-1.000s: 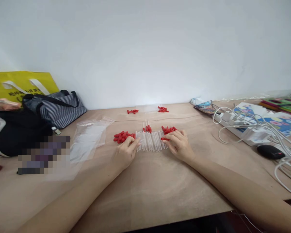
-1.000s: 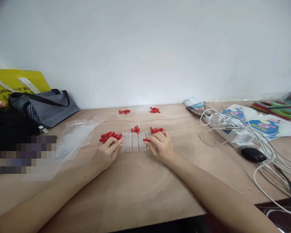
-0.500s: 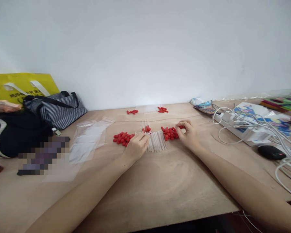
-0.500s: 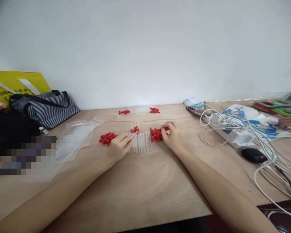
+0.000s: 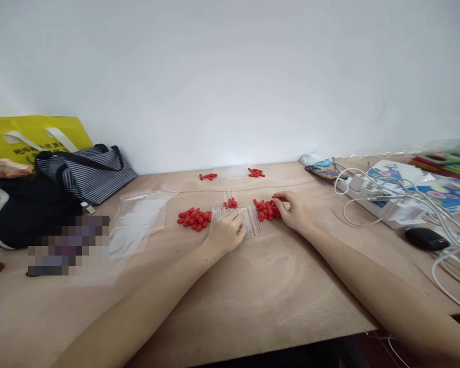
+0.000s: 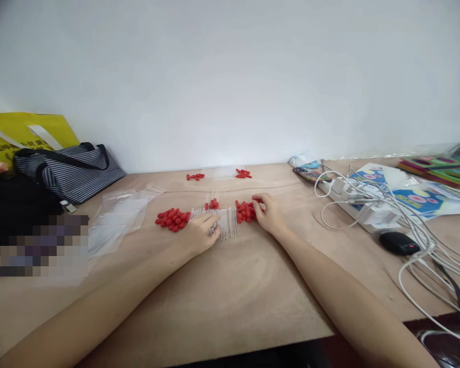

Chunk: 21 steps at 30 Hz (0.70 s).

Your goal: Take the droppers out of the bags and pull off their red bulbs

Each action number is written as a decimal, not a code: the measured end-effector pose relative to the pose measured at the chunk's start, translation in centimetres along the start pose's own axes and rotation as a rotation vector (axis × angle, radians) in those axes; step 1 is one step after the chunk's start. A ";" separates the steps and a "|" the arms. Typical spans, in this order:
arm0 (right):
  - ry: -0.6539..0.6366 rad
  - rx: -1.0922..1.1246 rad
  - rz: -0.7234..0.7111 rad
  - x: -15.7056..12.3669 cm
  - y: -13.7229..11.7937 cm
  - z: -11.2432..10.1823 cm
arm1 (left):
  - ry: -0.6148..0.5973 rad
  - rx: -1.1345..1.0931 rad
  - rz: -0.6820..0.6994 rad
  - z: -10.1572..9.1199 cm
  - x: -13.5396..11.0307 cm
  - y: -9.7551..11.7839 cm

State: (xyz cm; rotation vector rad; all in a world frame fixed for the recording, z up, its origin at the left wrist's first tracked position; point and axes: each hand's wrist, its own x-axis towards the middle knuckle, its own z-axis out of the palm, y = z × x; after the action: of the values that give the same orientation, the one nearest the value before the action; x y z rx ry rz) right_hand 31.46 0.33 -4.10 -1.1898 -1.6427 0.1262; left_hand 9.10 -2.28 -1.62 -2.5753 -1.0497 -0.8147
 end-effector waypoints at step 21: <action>-0.278 -0.480 0.098 4.2 -6.4 3.9 | 0.057 -0.112 -0.010 -4.3 -4.7 -4.2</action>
State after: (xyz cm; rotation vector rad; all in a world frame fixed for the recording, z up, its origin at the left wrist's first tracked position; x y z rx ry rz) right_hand 24.65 1.97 0.84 -1.6762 -1.9214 -0.0493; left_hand 1.69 -3.74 -0.81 -2.6225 -1.0287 -0.9696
